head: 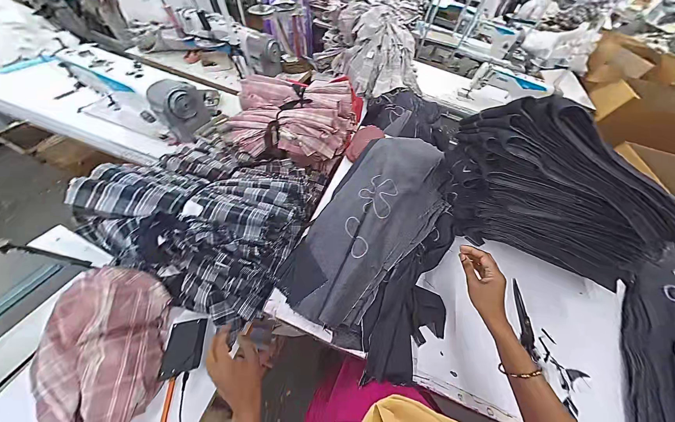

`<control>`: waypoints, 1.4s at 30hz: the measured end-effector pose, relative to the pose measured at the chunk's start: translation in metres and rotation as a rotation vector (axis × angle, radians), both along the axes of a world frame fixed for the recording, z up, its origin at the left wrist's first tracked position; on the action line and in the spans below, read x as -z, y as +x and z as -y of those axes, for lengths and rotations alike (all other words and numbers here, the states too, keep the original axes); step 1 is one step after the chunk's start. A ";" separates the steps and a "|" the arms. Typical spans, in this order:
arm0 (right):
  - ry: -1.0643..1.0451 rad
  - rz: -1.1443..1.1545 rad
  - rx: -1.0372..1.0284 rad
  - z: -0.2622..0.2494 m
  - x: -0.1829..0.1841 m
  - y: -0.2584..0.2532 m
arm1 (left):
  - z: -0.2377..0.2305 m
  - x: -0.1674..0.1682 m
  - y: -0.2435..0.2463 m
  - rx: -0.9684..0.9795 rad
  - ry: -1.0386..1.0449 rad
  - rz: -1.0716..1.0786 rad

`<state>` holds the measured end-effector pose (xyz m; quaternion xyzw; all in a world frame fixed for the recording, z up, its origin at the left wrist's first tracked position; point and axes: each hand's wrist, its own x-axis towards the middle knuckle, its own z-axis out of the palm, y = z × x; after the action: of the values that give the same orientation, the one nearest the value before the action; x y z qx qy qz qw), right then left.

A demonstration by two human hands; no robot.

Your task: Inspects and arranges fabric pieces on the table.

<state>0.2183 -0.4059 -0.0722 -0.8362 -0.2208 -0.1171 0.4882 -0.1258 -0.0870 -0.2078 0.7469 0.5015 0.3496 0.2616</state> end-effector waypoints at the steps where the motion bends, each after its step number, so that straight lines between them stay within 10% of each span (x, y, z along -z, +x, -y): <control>1: -0.008 0.007 -0.011 -0.002 -0.003 0.001 | -0.017 0.004 -0.016 -0.100 -0.069 -0.062; 5: -0.015 0.007 -0.026 -0.006 -0.004 0.000 | -0.079 0.042 -0.063 -0.378 -0.320 -0.303; 13: -0.039 -0.053 -0.031 -0.005 -0.001 -0.009 | -0.129 0.077 -0.066 -0.256 -0.531 -0.621; 27: -0.073 -0.126 0.088 0.057 0.003 -0.028 | -0.135 0.064 -0.047 -0.414 -0.796 -0.523; 36: -0.111 -0.168 0.135 0.100 0.002 -0.040 | -0.137 -0.027 0.003 -0.445 -0.278 -0.159; 42: -0.059 -0.268 -0.044 0.075 0.027 -0.082 | -0.017 -0.092 0.147 0.400 0.031 -0.019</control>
<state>0.1366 -0.4811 -0.0996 -0.8532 -0.1753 0.0129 0.4911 0.0207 -0.0696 -0.1158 0.8387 0.3404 0.2913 0.3097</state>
